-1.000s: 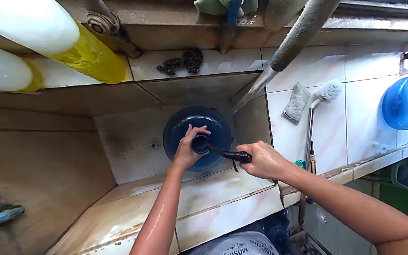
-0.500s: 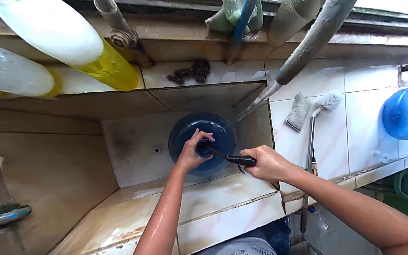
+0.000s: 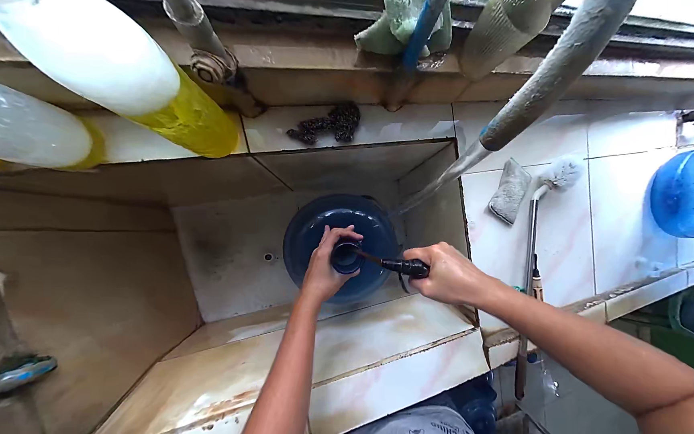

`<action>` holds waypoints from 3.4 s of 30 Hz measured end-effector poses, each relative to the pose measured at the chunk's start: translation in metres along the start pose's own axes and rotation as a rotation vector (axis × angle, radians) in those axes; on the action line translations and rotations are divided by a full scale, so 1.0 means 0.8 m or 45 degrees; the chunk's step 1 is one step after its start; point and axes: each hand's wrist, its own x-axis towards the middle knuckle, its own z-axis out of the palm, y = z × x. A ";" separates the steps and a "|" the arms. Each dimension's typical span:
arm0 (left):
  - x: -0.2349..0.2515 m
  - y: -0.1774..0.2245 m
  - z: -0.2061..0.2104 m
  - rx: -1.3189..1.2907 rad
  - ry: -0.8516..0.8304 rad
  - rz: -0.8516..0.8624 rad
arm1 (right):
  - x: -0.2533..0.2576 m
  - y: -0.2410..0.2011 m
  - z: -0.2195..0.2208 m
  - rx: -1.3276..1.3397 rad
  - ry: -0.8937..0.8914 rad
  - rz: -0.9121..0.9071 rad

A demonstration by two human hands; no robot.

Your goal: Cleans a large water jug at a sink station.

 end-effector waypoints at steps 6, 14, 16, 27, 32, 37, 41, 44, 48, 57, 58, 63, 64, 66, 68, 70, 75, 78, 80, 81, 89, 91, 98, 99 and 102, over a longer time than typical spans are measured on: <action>-0.008 -0.022 0.074 0.160 0.793 0.146 | -0.008 0.051 0.080 0.135 0.552 -0.386; 0.001 -0.006 0.002 0.035 -0.034 0.079 | -0.020 -0.016 0.008 -0.047 0.002 0.074; -0.006 -0.018 0.024 0.089 0.242 0.164 | -0.020 0.001 0.034 0.011 0.291 -0.070; -0.001 -0.026 0.027 0.207 0.324 0.275 | -0.020 -0.003 0.048 -0.251 0.189 0.041; -0.011 -0.024 0.028 0.194 0.228 0.292 | -0.013 -0.058 0.023 -0.258 -0.154 0.255; -0.024 -0.027 0.039 0.159 0.258 0.258 | 0.009 -0.016 0.037 0.483 -0.080 0.214; -0.028 -0.029 0.047 0.181 0.328 0.249 | -0.010 -0.017 0.107 0.949 0.331 0.248; -0.053 0.007 0.064 -0.067 0.513 -0.025 | -0.034 -0.018 0.138 0.922 0.487 0.264; -0.099 0.129 0.084 -1.432 0.846 -1.004 | -0.051 0.009 0.125 0.558 0.333 0.172; -0.094 0.146 0.075 -2.396 0.596 -0.819 | -0.115 0.034 0.116 0.203 0.399 -0.463; -0.120 0.171 0.080 -2.360 0.534 -0.797 | -0.136 0.048 0.117 0.126 0.462 -0.639; -0.210 0.277 0.116 -2.246 0.468 -0.541 | -0.185 0.136 0.136 -0.190 0.609 -1.183; -0.219 0.286 0.117 -2.158 0.517 -0.479 | -0.180 0.145 0.144 -0.192 0.579 -1.175; -0.227 0.294 0.112 -1.885 0.609 -0.331 | -0.150 0.141 0.162 -0.194 0.565 -1.170; -0.224 0.294 0.090 -1.545 0.682 -0.174 | -0.105 0.106 0.178 -0.208 0.663 -1.209; -0.211 0.299 0.053 -1.189 0.758 -0.041 | -0.071 0.037 0.183 -0.135 0.746 -1.236; -0.161 0.345 -0.046 -0.665 1.015 0.096 | -0.029 -0.145 0.162 0.427 0.743 -1.294; -0.142 0.386 -0.093 -0.442 1.145 0.156 | -0.025 -0.214 0.136 0.568 0.824 -1.371; -0.132 0.408 -0.117 -0.368 1.202 0.192 | -0.030 -0.250 0.115 0.623 0.863 -1.352; -0.128 0.420 -0.127 -0.339 1.216 0.223 | -0.033 -0.265 0.105 0.636 0.869 -1.345; -0.098 0.492 -0.192 -0.322 1.188 0.458 | -0.045 -0.321 0.052 0.550 0.946 -1.369; -0.095 0.509 -0.211 -0.338 1.185 0.488 | -0.046 -0.314 0.049 0.515 0.974 -1.328; -0.094 0.583 -0.280 -0.392 1.201 0.601 | -0.050 -0.257 0.067 0.508 0.947 -1.193; -0.095 0.594 -0.288 -0.418 1.200 0.592 | -0.045 -0.249 0.077 0.634 0.826 -1.226; -0.093 0.605 -0.299 -0.467 1.124 0.614 | -0.039 -0.249 0.127 1.201 0.164 -1.259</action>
